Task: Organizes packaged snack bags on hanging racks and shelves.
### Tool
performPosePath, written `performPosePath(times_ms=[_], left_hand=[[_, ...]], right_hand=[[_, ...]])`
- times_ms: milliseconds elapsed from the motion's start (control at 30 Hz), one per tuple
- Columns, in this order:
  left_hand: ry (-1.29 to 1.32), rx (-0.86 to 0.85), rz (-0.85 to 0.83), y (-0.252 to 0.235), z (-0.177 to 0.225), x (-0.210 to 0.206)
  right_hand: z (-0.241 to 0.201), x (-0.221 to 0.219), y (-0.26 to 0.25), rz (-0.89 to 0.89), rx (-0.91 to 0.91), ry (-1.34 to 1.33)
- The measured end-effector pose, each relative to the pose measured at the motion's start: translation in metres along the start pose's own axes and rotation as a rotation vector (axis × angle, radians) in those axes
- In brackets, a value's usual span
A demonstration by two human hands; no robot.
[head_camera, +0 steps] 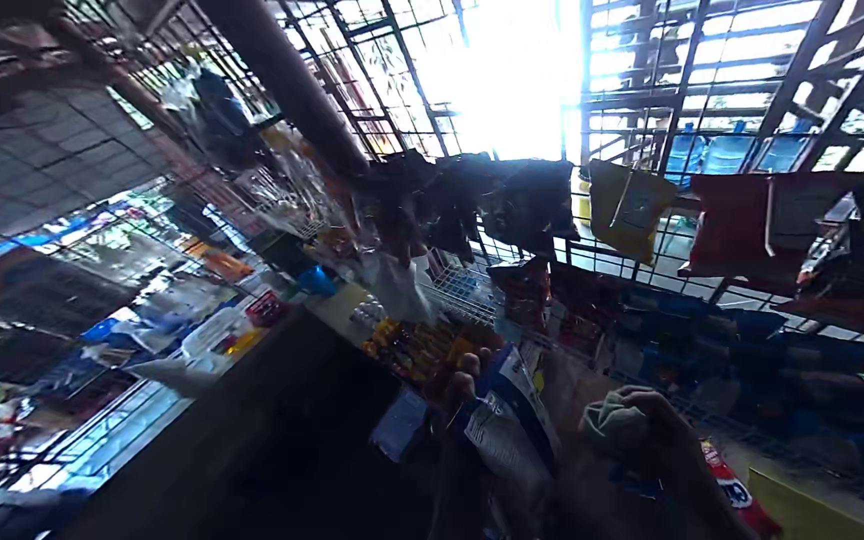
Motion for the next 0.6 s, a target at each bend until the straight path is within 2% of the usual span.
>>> performPosePath(times_ms=[33, 100, 167, 233, 267, 300, 333, 367, 400, 467, 500, 533, 600], left_hand=[[0.040, -0.011, -0.016, -0.001, 0.000, -0.006], [0.092, 0.019, 0.068, -0.003, 0.004, -0.026], [0.107, 0.072, 0.087, 0.001, 0.003, -0.037], [0.065, 0.186, 0.076, 0.016, -0.010, -0.038], [0.038, 0.320, 0.172, 0.021, -0.010, -0.042], [-0.020, 0.412, 0.280, 0.022, -0.005, -0.046], [0.021, 0.455, 0.320, 0.025, -0.002, -0.048], [0.118, 0.438, 0.353, 0.027, 0.001, -0.050], [0.232, 0.352, 0.296, 0.027, -0.001, -0.046], [0.406, 0.157, 0.079, 0.029, -0.018, -0.023], [0.447, 0.143, 0.112, 0.029, -0.020, -0.019], [0.482, 0.169, 0.167, 0.029, -0.019, -0.017], [0.524, 0.243, 0.236, 0.027, -0.016, -0.024]], right_hand=[[-0.012, -0.012, -0.011, -0.007, 0.094, -0.004], [-0.035, -0.041, -0.027, -0.032, 0.254, 0.038], [-0.049, -0.078, -0.036, -0.117, 0.364, 0.126], [-0.048, -0.115, -0.039, -0.246, 0.428, 0.212], [-0.042, -0.127, -0.041, -0.304, 0.442, 0.269], [-0.032, -0.131, -0.044, -0.330, 0.437, 0.306], [-0.021, -0.127, -0.049, -0.319, 0.401, 0.309], [-0.007, -0.115, -0.055, -0.286, 0.335, 0.299], [0.009, -0.098, -0.061, -0.243, 0.236, 0.299], [0.038, -0.058, -0.066, -0.162, -0.040, 0.355], [0.046, -0.042, -0.066, -0.107, -0.139, 0.363], [0.045, -0.032, -0.064, -0.027, -0.169, 0.336], [0.017, -0.036, -0.063, 0.056, -0.083, 0.259]])
Point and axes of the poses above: each hand's wrist, its own y-axis away from the middle knuckle, its own x-axis out of the back of the hand, z = x × y, the point moved 4 cm from there along -y, towards the middle knuckle, and after that the axes turned 13 degrees about -y, right-handed, at the moved point
